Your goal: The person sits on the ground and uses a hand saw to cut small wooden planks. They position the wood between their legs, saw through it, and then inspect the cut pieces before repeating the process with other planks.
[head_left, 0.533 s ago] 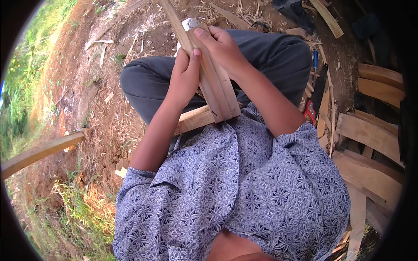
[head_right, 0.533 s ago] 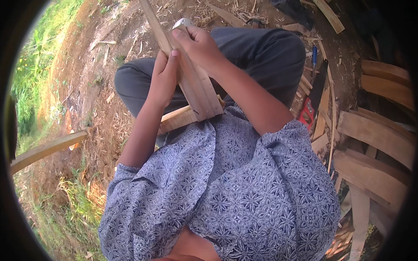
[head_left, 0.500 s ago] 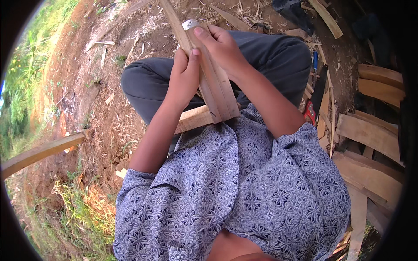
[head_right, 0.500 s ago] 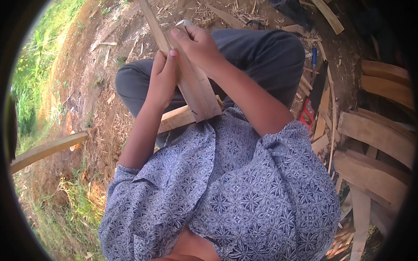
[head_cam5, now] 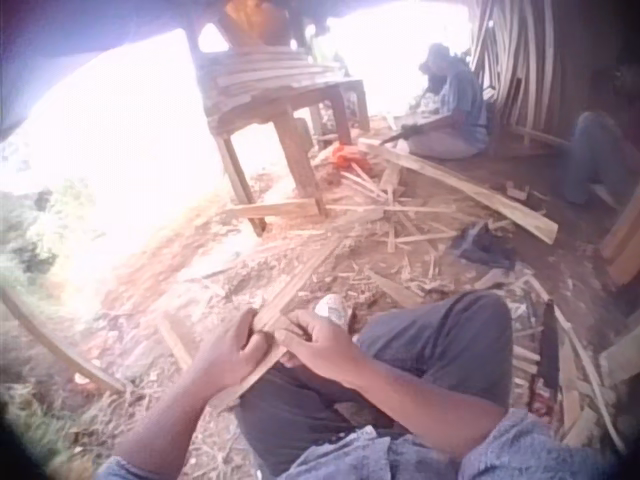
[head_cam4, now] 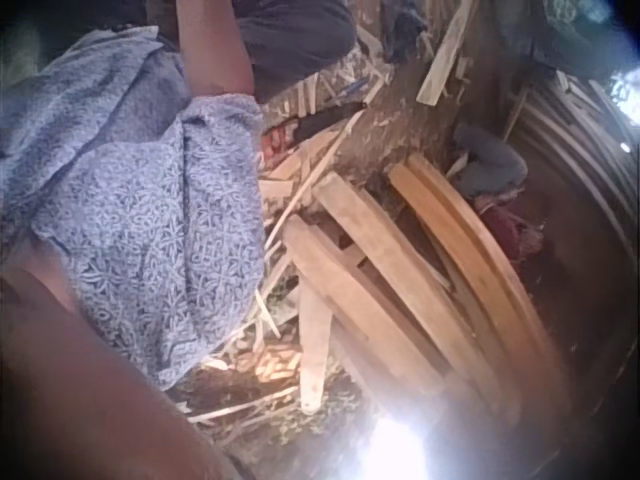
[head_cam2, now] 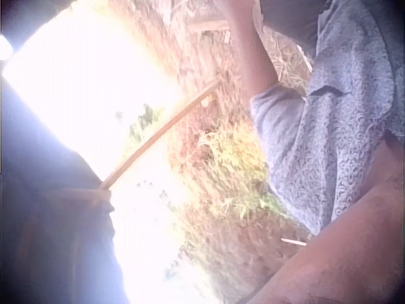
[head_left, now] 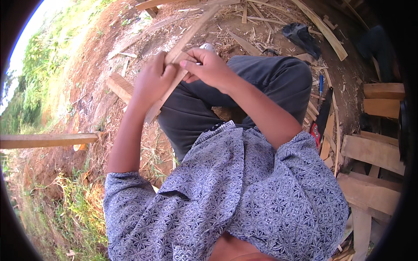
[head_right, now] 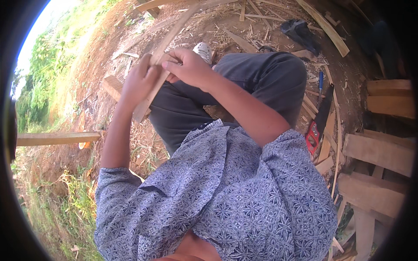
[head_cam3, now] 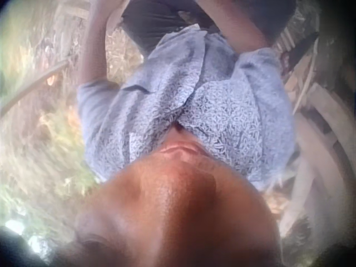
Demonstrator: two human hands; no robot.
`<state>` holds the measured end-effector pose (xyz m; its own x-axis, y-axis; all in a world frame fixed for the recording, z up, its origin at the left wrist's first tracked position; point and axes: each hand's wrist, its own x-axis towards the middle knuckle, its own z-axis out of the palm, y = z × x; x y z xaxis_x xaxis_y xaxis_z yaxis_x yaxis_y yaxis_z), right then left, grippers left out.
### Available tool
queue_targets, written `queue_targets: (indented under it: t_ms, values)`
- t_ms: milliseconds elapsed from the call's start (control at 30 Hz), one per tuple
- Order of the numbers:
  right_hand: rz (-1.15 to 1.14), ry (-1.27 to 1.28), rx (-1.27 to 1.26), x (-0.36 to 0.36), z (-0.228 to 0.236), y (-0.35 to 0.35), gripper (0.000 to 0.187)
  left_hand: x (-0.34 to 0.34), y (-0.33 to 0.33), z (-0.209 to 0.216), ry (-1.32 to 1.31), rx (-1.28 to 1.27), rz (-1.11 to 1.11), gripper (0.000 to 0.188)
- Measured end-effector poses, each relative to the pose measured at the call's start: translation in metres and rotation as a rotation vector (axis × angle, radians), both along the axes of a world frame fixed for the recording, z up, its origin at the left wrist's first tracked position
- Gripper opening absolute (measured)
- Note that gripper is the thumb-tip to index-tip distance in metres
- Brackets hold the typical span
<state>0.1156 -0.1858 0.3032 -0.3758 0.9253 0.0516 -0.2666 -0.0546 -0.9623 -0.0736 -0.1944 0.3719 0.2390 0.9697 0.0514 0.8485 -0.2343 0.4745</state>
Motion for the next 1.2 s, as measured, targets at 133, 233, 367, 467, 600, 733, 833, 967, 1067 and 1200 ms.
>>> queue_targets:
  t_ms: [133, 233, 367, 467, 600, 733, 833, 967, 1067, 1200]
  values:
    - [0.013, 0.044, -0.144, -0.015, -0.026, -0.015, 0.03, 0.0, -0.023, -0.042, 0.103, 0.281, -0.024, 0.041]
    - [0.044, 0.081, -0.235, -0.016, -0.043, -0.019, 0.03, -0.004, -0.03, -0.062, 0.125, 0.384, -0.062, 0.05]
    - [0.077, 0.028, -0.284, -0.011, -0.067, -0.02, 0.029, -0.008, -0.034, -0.073, 0.194, 0.367, -0.123, 0.066]
    - [0.083, -0.016, -0.308, -0.006, -0.08, -0.021, 0.032, -0.004, -0.035, -0.08, 0.258, 0.322, -0.129, 0.07]
    - [0.053, -0.008, -0.36, -0.009, -0.093, -0.031, 0.036, -0.004, -0.037, -0.095, 0.334, 0.331, -0.107, 0.068]
    - [0.002, -0.016, -0.375, -0.009, -0.099, -0.034, 0.037, 0.002, -0.034, -0.101, 0.368, 0.324, -0.075, 0.064]
    - [-0.073, -0.074, -0.352, 0.013, -0.091, -0.044, 0.038, 0.008, -0.03, -0.106, 0.378, 0.304, -0.076, 0.061]
    - [-0.392, -0.057, -0.13, 0.112, -0.056, -0.084, 0.032, 0.013, -0.033, -0.099, 0.44, 0.259, -0.065, 0.062]
    - [-0.889, -0.156, -0.002, 0.212, -0.046, -0.131, 0.025, 0.005, -0.037, -0.101, 0.462, 0.316, -0.067, 0.06]
    - [-1.163, -0.922, -0.366, 0.342, -0.104, -0.237, 0.029, 0.007, -0.032, -0.103, 0.521, 0.292, -0.09, 0.062]
